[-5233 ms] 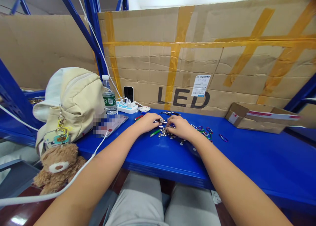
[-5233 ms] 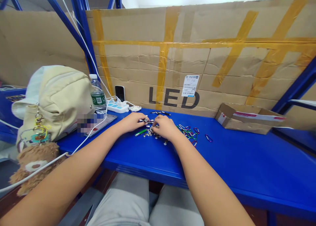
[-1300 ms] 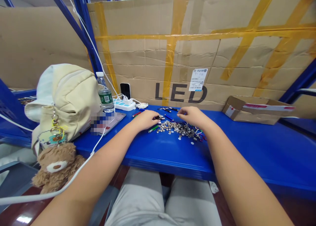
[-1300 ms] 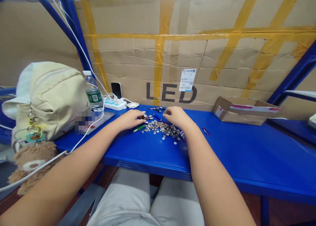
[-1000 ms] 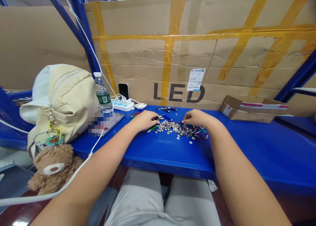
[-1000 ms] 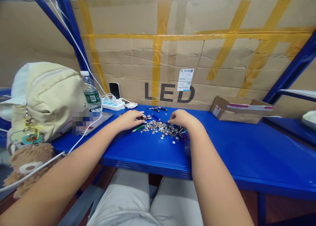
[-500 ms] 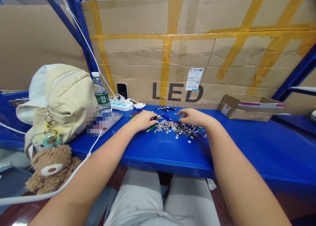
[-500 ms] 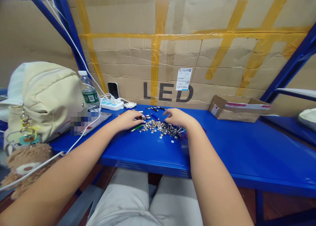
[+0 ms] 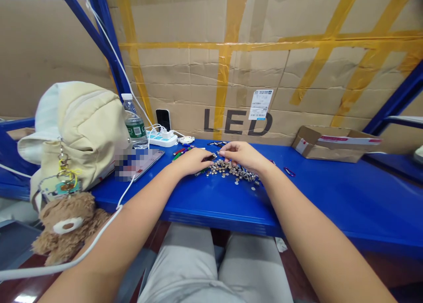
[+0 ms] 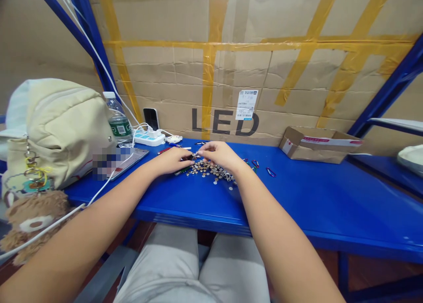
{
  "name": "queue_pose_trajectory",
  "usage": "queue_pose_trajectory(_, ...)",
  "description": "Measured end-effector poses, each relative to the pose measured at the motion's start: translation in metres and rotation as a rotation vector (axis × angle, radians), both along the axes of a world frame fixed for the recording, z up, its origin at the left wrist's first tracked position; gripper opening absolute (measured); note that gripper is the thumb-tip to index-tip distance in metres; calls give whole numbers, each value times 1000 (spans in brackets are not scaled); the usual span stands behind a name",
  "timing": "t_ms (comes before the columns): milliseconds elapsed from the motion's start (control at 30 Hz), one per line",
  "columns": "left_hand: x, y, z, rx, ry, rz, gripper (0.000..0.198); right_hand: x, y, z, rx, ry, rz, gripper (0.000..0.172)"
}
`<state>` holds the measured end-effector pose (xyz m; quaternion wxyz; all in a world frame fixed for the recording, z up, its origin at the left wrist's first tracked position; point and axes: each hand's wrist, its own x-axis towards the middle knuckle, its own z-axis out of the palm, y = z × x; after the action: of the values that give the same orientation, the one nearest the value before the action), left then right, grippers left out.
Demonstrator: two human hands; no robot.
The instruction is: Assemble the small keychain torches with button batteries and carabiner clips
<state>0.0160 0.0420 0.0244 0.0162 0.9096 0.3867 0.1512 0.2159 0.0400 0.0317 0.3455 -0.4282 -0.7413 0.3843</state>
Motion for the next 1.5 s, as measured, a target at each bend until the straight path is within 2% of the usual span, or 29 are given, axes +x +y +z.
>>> queue_pose_trajectory(267,3,-5,4,29,-45,-53,32,-1,-3,4,115,-57,-50,17)
queue_pose_trajectory(400,5,-7,5,112,-35,-68,32,3,0,0,108,8,15,20)
queue_pose_trajectory(500,7,-9,4,326,95,-3,31,4,2,-5,18,92,42,21)
queue_pose_trajectory(600,8,-9,1,543,187,39,29,4,2,-7,-159,246,63,23)
queue_pose_trajectory(667,9,-8,0,592,185,47,29,2,1,-6,-270,316,95,25)
queue_pose_trajectory(733,10,-6,-1,541,120,53,28,0,0,-4,-286,319,85,24)
queue_pose_trajectory(800,10,-4,0,371,5,27,29,-3,-2,-3,-161,220,24,22)
queue_pose_trajectory(867,9,-2,1,125,-120,-21,29,-4,-1,-3,70,40,-17,19)
queue_pose_trajectory(967,3,0,3,-205,-246,-83,34,-1,0,-2,398,-204,15,18)
queue_pose_trajectory(1067,-3,0,5,-363,-297,-139,37,2,0,0,573,-323,51,20)
queue_pose_trajectory(1200,-5,-1,6,-321,-288,-171,34,2,-5,4,650,-405,45,22)
queue_pose_trajectory(1333,0,-4,5,-106,-245,-154,32,-1,-11,6,659,-439,3,22)
queue_pose_trajectory(1500,4,-7,5,147,-119,-62,28,-3,-12,5,658,-436,-41,22)
